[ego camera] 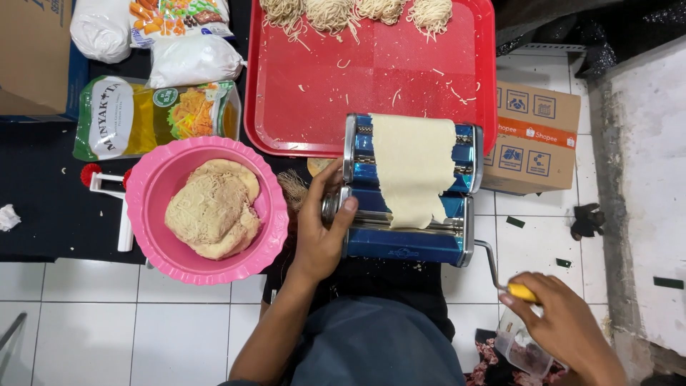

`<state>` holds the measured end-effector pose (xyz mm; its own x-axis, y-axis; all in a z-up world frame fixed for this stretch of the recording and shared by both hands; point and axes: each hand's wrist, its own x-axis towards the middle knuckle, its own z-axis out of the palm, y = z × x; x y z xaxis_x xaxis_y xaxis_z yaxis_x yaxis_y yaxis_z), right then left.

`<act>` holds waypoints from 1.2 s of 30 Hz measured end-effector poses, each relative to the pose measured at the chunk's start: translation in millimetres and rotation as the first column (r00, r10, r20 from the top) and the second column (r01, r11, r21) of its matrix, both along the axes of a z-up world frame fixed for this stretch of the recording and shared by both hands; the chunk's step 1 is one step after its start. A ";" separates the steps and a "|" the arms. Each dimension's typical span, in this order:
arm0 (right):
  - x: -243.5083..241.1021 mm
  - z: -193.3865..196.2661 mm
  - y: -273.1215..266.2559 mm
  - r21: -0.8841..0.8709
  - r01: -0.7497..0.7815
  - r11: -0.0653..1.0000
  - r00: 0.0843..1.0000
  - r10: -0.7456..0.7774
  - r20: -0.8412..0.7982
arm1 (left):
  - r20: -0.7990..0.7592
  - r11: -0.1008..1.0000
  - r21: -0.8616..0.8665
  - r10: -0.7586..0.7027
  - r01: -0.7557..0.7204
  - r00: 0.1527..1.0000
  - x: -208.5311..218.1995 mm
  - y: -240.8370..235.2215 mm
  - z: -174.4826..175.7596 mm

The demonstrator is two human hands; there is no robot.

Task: The person feeds dough into a manual pasta machine, repeatedly cranking the handle to flatten and cut the dough into noodles. The resulting noodles are gathered and placed on a red tray.

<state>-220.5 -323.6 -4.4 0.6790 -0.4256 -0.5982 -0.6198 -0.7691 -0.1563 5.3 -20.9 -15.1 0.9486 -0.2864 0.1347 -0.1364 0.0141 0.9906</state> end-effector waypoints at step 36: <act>90.0 1.4 -105.0 -0.037 -0.185 0.982 0.622 0.146 0.769 | 0.123 0.974 -0.100 0.215 -0.203 0.969 -18.5 -1.0 -26.0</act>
